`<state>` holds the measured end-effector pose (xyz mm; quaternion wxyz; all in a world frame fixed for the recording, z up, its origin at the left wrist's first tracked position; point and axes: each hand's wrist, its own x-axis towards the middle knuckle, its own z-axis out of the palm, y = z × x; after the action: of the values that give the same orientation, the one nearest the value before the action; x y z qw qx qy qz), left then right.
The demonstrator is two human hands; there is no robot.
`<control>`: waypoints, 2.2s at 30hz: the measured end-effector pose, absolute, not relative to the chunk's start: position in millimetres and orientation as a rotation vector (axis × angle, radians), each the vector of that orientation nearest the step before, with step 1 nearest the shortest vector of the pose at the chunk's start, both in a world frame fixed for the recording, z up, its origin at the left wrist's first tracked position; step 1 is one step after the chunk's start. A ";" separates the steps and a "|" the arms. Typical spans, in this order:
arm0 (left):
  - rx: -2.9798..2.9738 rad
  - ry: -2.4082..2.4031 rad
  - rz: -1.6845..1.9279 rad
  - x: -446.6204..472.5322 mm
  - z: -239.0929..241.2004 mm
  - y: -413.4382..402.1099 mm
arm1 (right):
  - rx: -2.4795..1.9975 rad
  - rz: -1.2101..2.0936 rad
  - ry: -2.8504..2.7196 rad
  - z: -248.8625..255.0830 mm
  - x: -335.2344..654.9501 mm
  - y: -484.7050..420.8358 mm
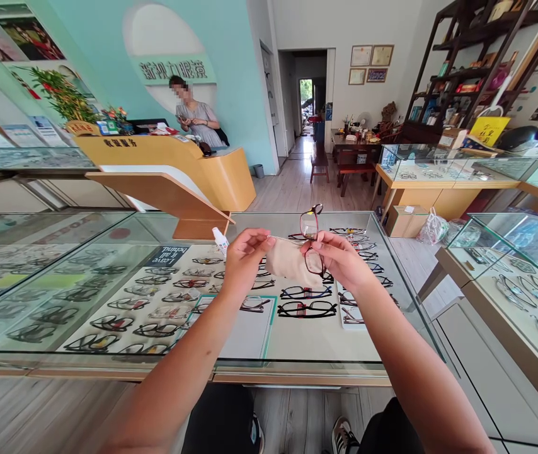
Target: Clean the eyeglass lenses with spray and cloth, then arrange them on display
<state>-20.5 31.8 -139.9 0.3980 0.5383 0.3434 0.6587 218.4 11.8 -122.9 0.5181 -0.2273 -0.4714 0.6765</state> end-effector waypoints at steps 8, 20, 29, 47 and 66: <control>1.477 0.915 1.606 -21.0 -134.1 20.4 | -0.641 1.426 -1.140 -121.6 204.9 6.7; 1.704 0.934 1.624 -11.1 -134.0 5.6 | -0.617 1.525 -0.952 -133.7 170.9 -4.6; 2.036 1.010 1.778 -4.0 -140.8 1.0 | -0.638 1.512 -0.842 -147.3 164.9 -1.4; 1.967 0.851 1.630 10.5 -144.0 -15.4 | -0.614 1.362 -0.914 -124.0 163.4 -19.9; 1.476 0.667 1.043 8.3 -136.5 2.9 | -0.562 1.440 -1.027 -125.4 171.7 -15.2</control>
<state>8.3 2.9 -136.5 0.5707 0.6292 0.2843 0.4445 171.7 -15.2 -125.4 0.5997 -0.2423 -0.4428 0.6210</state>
